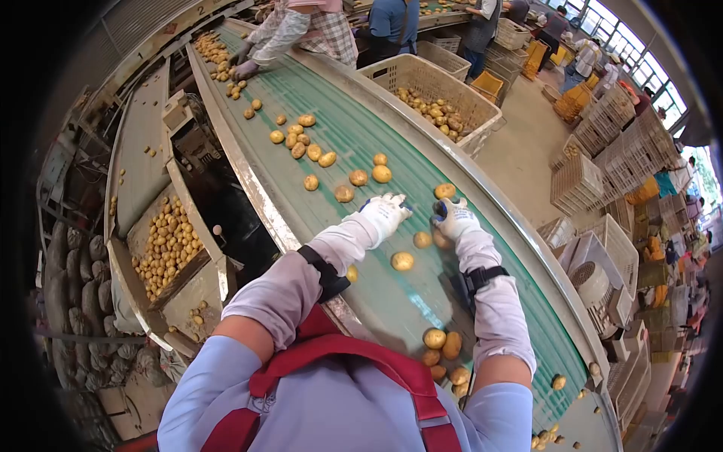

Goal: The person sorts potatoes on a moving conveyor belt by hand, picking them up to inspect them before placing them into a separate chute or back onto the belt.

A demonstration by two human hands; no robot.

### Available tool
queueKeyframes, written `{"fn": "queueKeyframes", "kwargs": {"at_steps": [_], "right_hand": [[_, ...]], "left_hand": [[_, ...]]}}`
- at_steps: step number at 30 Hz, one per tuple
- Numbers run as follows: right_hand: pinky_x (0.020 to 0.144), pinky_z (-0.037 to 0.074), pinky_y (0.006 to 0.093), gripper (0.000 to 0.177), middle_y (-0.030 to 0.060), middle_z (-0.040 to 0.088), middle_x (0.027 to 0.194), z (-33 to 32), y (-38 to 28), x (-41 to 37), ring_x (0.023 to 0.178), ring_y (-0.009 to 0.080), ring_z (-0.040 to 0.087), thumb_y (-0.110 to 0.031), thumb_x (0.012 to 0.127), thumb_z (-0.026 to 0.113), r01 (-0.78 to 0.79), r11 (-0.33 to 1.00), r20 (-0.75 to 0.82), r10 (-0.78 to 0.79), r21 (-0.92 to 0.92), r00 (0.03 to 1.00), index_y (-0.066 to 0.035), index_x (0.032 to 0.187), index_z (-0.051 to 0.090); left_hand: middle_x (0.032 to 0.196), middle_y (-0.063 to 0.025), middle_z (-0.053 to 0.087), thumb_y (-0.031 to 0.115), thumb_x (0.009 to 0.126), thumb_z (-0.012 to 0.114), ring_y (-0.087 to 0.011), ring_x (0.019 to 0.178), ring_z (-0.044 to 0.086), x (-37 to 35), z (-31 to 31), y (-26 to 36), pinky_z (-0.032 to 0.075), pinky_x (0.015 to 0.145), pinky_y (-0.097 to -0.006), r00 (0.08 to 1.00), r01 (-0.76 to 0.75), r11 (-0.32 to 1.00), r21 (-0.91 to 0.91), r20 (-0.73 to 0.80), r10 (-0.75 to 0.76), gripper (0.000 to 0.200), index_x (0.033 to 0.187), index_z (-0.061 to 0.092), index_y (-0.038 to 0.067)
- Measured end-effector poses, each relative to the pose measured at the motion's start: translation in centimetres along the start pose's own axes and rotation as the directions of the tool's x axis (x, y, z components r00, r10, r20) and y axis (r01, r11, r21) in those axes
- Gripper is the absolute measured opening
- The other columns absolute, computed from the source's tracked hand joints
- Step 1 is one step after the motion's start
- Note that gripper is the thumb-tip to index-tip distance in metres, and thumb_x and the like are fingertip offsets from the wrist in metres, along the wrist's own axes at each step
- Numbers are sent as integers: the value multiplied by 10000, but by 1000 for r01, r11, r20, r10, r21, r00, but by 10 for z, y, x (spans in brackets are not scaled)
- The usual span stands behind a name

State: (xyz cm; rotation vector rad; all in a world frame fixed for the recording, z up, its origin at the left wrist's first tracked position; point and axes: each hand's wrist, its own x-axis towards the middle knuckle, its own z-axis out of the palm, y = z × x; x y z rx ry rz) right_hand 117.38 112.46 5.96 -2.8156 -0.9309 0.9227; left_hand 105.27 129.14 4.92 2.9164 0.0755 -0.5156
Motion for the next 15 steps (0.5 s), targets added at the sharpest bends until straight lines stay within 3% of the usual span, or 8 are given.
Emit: {"fn": "queueKeyframes", "kwargs": {"at_steps": [1, 3, 5, 7, 10, 11, 13, 15], "right_hand": [[968, 478, 440, 583, 255, 462, 1340, 0, 0, -2, 1157, 399, 564, -352, 824, 682, 7, 1000, 7, -7, 7, 1000, -186, 1352, 495], [1001, 463, 430, 617, 274, 427, 1387, 5, 3, -9, 1204, 405, 531, -310, 790, 733, -9, 1000, 14, 9, 27, 1000, -173, 1341, 494], [960, 488, 439, 573, 251, 432, 1362, 6, 11, -24, 1148, 400, 571, -308, 810, 683, -4, 1000, 4, 4, 9, 1000, -191, 1340, 500], [952, 495, 446, 572, 248, 437, 1352, 10, 16, -35, 1135, 404, 578, -279, 788, 705, -26, 999, -52, 28, 41, 998, -178, 1317, 511], [941, 503, 450, 571, 251, 433, 1362, 20, 31, -45, 1126, 411, 582, -250, 769, 732, -34, 999, -82, 37, 43, 996, -183, 1295, 521], [939, 505, 450, 577, 251, 428, 1370, 19, 34, -50, 1128, 411, 582, -247, 765, 739, -67, 997, -85, 71, 49, 994, -186, 1296, 520], [959, 492, 443, 596, 267, 433, 1370, 17, 39, -60, 1143, 419, 568, -236, 743, 756, -84, 995, -98, 89, 56, 991, -171, 1290, 528], [979, 479, 437, 615, 282, 438, 1370, 20, 45, -71, 1158, 427, 553, -226, 720, 772, -109, 991, -102, 117, 77, 988, -156, 1283, 536]], "left_hand": [[1338, -112, 540, 147, 929, 508, -304, 1236, 519, 3, -2, -1, 446, 1021, -401, 995, -39, 999, -28, 86, 42, 311, 1200, 652, 195], [1233, -100, 585, 127, 891, 549, -286, 1146, 563, 3, -5, -11, 463, 991, -392, 994, -105, 988, -116, 9, 107, 256, 1094, 697, 177], [1220, -101, 595, 111, 848, 603, -288, 1130, 567, 15, -30, -19, 463, 990, -383, 989, -84, 916, -393, -145, 29, 260, 1077, 704, 178], [1249, -103, 578, 89, 822, 634, -290, 1127, 571, 19, -57, -20, 467, 982, -403, 949, -5, 930, -368, -295, -112, 324, 1127, 684, 186], [1376, -97, 500, 158, 923, 571, -313, 1261, 507, 58, -69, -32, 462, 1021, -410, 998, 44, 997, 61, 46, -47, 388, 1306, 577, 223], [1376, -97, 500, 158, 923, 571, -313, 1261, 507, 63, -64, -31, 462, 1021, -410, 998, 58, 997, 57, 37, -60, 388, 1306, 577, 223], [1442, -104, 431, 200, 954, 546, -322, 1326, 453, 66, -57, -26, 443, 1050, -441, 934, 117, 987, -112, 351, -71, 401, 1354, 534, 223], [1463, -113, 402, 223, 967, 530, -338, 1337, 444, 45, -84, -7, 441, 1053, -459, 877, 265, 953, -144, 446, -177, 392, 1359, 526, 237]]}}
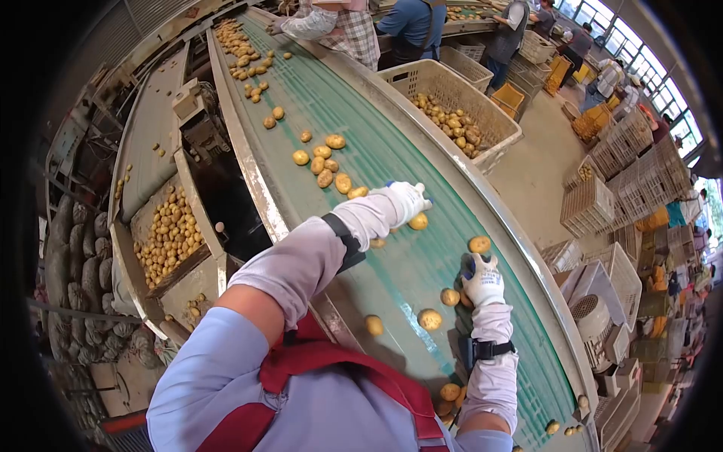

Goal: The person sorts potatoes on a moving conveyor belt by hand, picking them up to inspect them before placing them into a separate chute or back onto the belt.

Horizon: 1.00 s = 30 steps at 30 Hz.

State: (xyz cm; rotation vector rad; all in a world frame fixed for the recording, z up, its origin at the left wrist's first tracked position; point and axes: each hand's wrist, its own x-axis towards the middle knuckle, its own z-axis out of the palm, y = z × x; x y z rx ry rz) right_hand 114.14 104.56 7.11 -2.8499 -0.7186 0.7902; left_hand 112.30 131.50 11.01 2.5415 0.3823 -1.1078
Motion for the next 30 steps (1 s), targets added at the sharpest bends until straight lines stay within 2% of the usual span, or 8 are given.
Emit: {"fn": "queueKeyframes", "kwargs": {"at_steps": [4, 5, 8, 11, 16, 18, 28, 30], "right_hand": [[953, 484, 441, 515, 260, 496, 1322, 6, 32, -14, 1118, 427, 574, -217, 767, 744, 7, 993, -93, 4, 117, 996, -161, 1254, 585], [941, 486, 427, 484, 238, 538, 1267, 21, 62, -6, 1109, 409, 583, -192, 779, 730, 118, 940, -116, -84, 321, 990, -125, 1238, 593], [915, 483, 386, 404, 167, 618, 1119, 8, 54, -16, 1072, 331, 604, -127, 810, 690, 126, 623, -89, -89, 772, 992, -23, 1191, 601], [922, 474, 378, 391, 162, 598, 1131, -52, -63, -60, 1042, 298, 603, -96, 814, 660, 372, 419, -296, -237, 829, 925, -21, 1192, 594], [1000, 384, 498, 556, 175, 525, 1258, -30, -190, -87, 1171, 381, 496, -233, 685, 734, 874, 485, -462, -781, -23, 421, -132, 1215, 598], [1042, 327, 532, 544, 179, 517, 1306, -5, -217, -95, 1220, 375, 470, -214, 681, 744, 896, 440, -454, -786, 67, 420, -132, 1200, 604], [1040, 368, 515, 643, 210, 450, 1373, 42, -282, -131, 1234, 426, 462, -324, 841, 688, 953, 41, -155, -984, 299, 91, -184, 1423, 452], [1023, 396, 491, 616, 201, 470, 1350, 41, -274, -124, 1217, 408, 482, -295, 855, 677, 902, 46, -121, -987, 430, 108, -170, 1418, 458]], "left_hand": [[1317, -157, 514, 128, 892, 660, -332, 1112, 612, 3, 49, -17, 517, 919, -434, 894, -327, 937, 121, -282, 349, 399, 1280, 577, 176], [1299, -138, 524, 113, 895, 652, -317, 1093, 623, -22, 43, -17, 528, 904, -441, 931, -361, 812, -458, -218, 292, 413, 1294, 561, 173], [1279, -100, 544, 147, 942, 608, -273, 1047, 644, -66, 70, -26, 540, 905, -472, 902, -149, -294, -944, -251, 350, 427, 1352, 490, 158], [1302, -114, 546, 260, 1002, 517, -283, 1093, 620, -97, 117, -26, 528, 933, -493, 856, 22, -726, -687, -362, 369, 404, 1380, 446, 134], [1316, -91, 538, 426, 1031, 379, -234, 1232, 515, -130, 166, -44, 389, 1085, -422, 508, 63, -958, -278, -818, 271, 431, 1323, 475, 124], [1290, -75, 551, 430, 1023, 392, -240, 1239, 504, -149, 195, -75, 364, 1101, -407, 778, -81, -915, -396, -598, 190, 441, 1318, 487, 115], [1085, -69, 640, 460, 935, 555, -185, 756, 537, -261, 358, -173, 458, 652, -349, 603, -452, -885, -110, -769, -212, 355, 1120, 584, 159], [1065, -64, 650, 457, 948, 531, -209, 773, 587, -313, 352, -172, 504, 692, -344, 841, -406, -913, 47, -373, -393, 322, 1073, 607, 169]]}}
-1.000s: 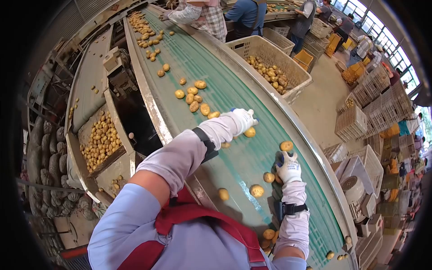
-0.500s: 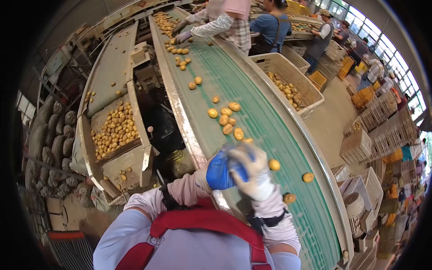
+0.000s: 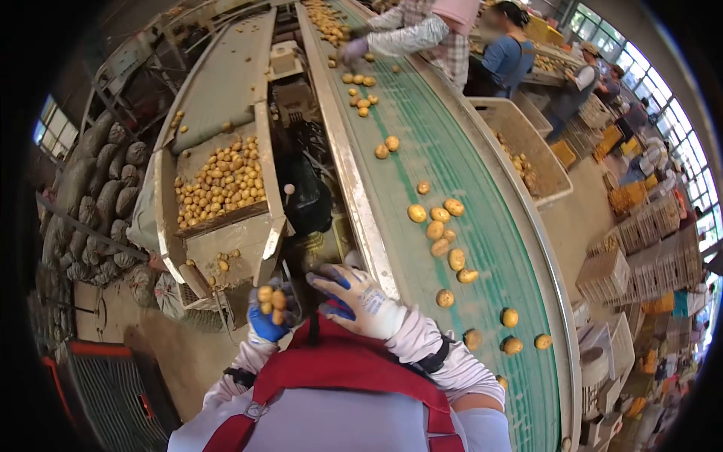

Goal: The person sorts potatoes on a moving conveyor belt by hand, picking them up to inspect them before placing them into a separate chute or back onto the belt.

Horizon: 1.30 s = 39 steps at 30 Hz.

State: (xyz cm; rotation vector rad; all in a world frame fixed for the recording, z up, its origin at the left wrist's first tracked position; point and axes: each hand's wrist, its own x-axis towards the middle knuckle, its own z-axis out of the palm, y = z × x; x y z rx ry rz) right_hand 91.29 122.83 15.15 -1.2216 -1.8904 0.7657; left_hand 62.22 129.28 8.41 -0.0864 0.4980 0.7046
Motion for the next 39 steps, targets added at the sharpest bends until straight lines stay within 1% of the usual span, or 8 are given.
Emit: {"fn": "queueKeyframes", "kwargs": {"at_steps": [7, 10, 16, 22, 26, 33, 37, 39], "right_hand": [[999, 421, 467, 489, 159, 553, 1235, -12, 4, -56, 1182, 367, 516, -225, 822, 688, -91, 996, -104, 93, 26, 990, -103, 1280, 571], [1015, 407, 468, 489, 156, 551, 1251, -26, 2, -77, 1216, 355, 499, -225, 816, 679, -150, 989, -120, 150, 9, 981, -107, 1278, 572], [1006, 402, 485, 482, 153, 553, 1287, -64, -9, -155, 1217, 374, 501, -248, 826, 660, -538, 843, -264, 516, -16, 815, -102, 1276, 567], [1002, 393, 485, 536, 164, 545, 1295, -60, 45, -195, 1194, 368, 508, -346, 835, 647, -835, 495, -449, 706, -240, 548, -97, 1298, 542], [943, 435, 478, 590, 174, 537, 1228, -38, 49, -178, 1142, 360, 536, -384, 818, 659, -887, 284, -479, 760, -364, 439, -104, 1318, 516], [885, 484, 429, 474, 194, 536, 1160, -43, 41, -233, 1031, 384, 575, -242, 785, 725, -852, 524, -422, 773, 2, 474, -75, 1198, 564], [925, 470, 401, 357, 177, 614, 1116, -62, 38, -269, 1059, 341, 593, -180, 810, 713, -794, 548, -339, 823, 261, 457, -42, 1128, 629], [936, 465, 377, 327, 160, 642, 1120, -75, 26, -269, 1054, 291, 616, -127, 834, 671, -742, 501, -340, 862, 445, 377, -26, 1143, 639]], "left_hand": [[904, -84, 642, 417, 936, 522, -281, 933, 646, -34, -186, 109, 519, 917, -536, 599, -509, 803, 309, -543, 589, 362, 998, 606, 71], [945, -98, 645, 397, 927, 538, -277, 987, 629, -16, -339, 167, 533, 900, -514, 783, -468, 845, 261, -320, 533, 351, 1015, 599, 63], [1162, -120, 645, 342, 996, 536, -275, 1037, 644, 36, -57, 31, 519, 949, -398, 986, 38, 872, 488, -158, 45, 422, 1247, 570, 5], [1211, -141, 639, 91, 903, 627, -199, 1093, 625, 156, 158, -92, 487, 961, -317, 883, -287, -12, 958, 260, -390, 442, 1319, 536, -27], [1428, -163, 483, 90, 851, 635, -310, 1325, 464, 218, 181, -196, 375, 1097, -404, 762, -641, -735, 221, 66, -644, 555, 1387, 490, 82], [1120, -119, 636, 141, 857, 570, -279, 1049, 629, 240, 144, -274, 521, 866, -391, 658, -732, -635, -248, -18, -752, 259, 1094, 647, 71], [1060, -129, 660, 149, 872, 599, -271, 1045, 644, 233, 162, -260, 534, 833, -397, 633, -772, -635, 23, -57, -772, 276, 1127, 648, 57], [1161, -132, 634, 192, 915, 614, -266, 1076, 635, 212, 176, -231, 536, 875, -399, 640, -154, -396, 905, -214, -738, 353, 1248, 604, 75]]}}
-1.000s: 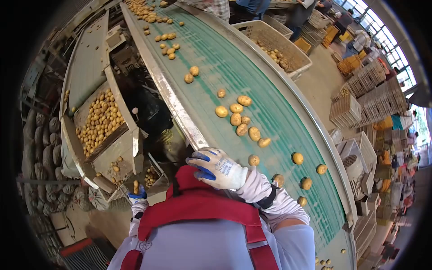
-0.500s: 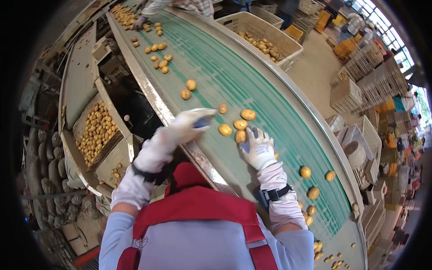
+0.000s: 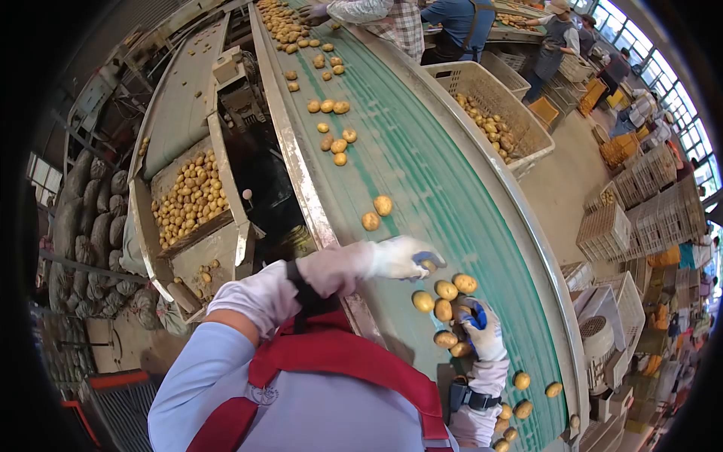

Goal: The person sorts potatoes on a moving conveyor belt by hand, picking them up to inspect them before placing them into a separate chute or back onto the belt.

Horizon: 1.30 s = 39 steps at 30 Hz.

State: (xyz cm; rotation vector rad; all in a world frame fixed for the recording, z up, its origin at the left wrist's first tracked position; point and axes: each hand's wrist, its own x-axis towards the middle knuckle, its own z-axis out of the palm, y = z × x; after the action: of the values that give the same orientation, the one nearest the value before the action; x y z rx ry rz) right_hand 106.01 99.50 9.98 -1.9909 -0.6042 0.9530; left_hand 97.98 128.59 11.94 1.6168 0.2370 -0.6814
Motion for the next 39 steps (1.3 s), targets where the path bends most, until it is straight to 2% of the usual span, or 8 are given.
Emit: {"fn": "queueKeyframes", "kwargs": {"at_steps": [3, 9, 13, 14, 15, 20, 27, 39], "right_hand": [[834, 499, 285, 328, 67, 605, 1110, 2, -29, 6, 979, 136, 593, -139, 937, 598, 40, 986, -54, -31, 163, 998, 30, 1218, 595], [992, 436, 411, 488, 185, 576, 1264, 57, -144, 73, 1143, 365, 565, -172, 820, 670, 607, 787, 172, -586, -112, 792, -32, 1276, 567], [1021, 418, 450, 478, 192, 566, 1274, 95, -138, 153, 1195, 384, 520, -218, 835, 652, 556, 822, 198, -529, -123, 825, -123, 1296, 567], [1021, 418, 450, 478, 192, 566, 1274, 107, -136, 165, 1195, 384, 520, -218, 835, 652, 555, 822, 196, -528, -125, 826, -123, 1296, 567], [1028, 410, 454, 487, 203, 553, 1285, 121, -135, 174, 1209, 383, 507, -242, 836, 653, 538, 813, 206, -500, -224, 841, -158, 1306, 560], [970, 399, 516, 457, 170, 525, 1269, 189, -120, 201, 1170, 387, 497, -316, 836, 623, 445, 561, 230, -413, -698, 881, -272, 1288, 573], [884, 433, 489, 418, 129, 527, 1226, 184, -91, 165, 1100, 343, 510, -189, 804, 609, 449, 454, 215, -477, -770, 852, -266, 1215, 624], [951, 448, 481, 389, 155, 581, 1183, 133, -56, 117, 1115, 359, 542, -161, 795, 649, 531, 652, 179, -528, -540, 830, -217, 1180, 639]], "left_hand": [[1268, -110, 587, 231, 950, 606, -277, 1131, 606, -27, 11, -37, 517, 945, -437, 973, -191, 534, -824, -85, 217, 455, 1382, 502, 134], [1290, -74, 576, 364, 980, 550, -304, 1234, 541, -66, 34, -59, 486, 977, -502, 951, -121, -129, -984, -152, 270, 542, 1442, 399, 124], [1285, -96, 590, 356, 974, 557, -266, 1040, 626, -102, 39, -101, 514, 685, -312, 929, -337, -42, -941, -339, 146, 470, 1361, 485, 99], [1259, -113, 605, 290, 960, 583, -251, 919, 643, -111, 31, -95, 463, 575, -263, 831, -553, 357, -753, -527, 177, 413, 1297, 528, 58], [1180, -128, 631, 197, 936, 600, -253, 910, 651, -121, 16, -89, 500, 602, -280, 878, -475, 52, -878, -469, 92, 369, 1251, 538, 14], [1164, -139, 609, 138, 786, 740, -236, 946, 664, -112, -97, -76, 555, 735, -323, 536, -316, 943, 103, -801, 267, 332, 1097, 650, 67], [1181, -200, 550, 70, 729, 689, -380, 1006, 626, -26, -159, -83, 504, 915, -411, 782, 462, 621, 633, -621, 51, 314, 1040, 674, 111], [1137, -163, 577, 85, 731, 739, -313, 1017, 637, -39, -115, -60, 523, 876, -372, 839, 295, 737, 608, -534, 104, 313, 1032, 662, 123]]}}
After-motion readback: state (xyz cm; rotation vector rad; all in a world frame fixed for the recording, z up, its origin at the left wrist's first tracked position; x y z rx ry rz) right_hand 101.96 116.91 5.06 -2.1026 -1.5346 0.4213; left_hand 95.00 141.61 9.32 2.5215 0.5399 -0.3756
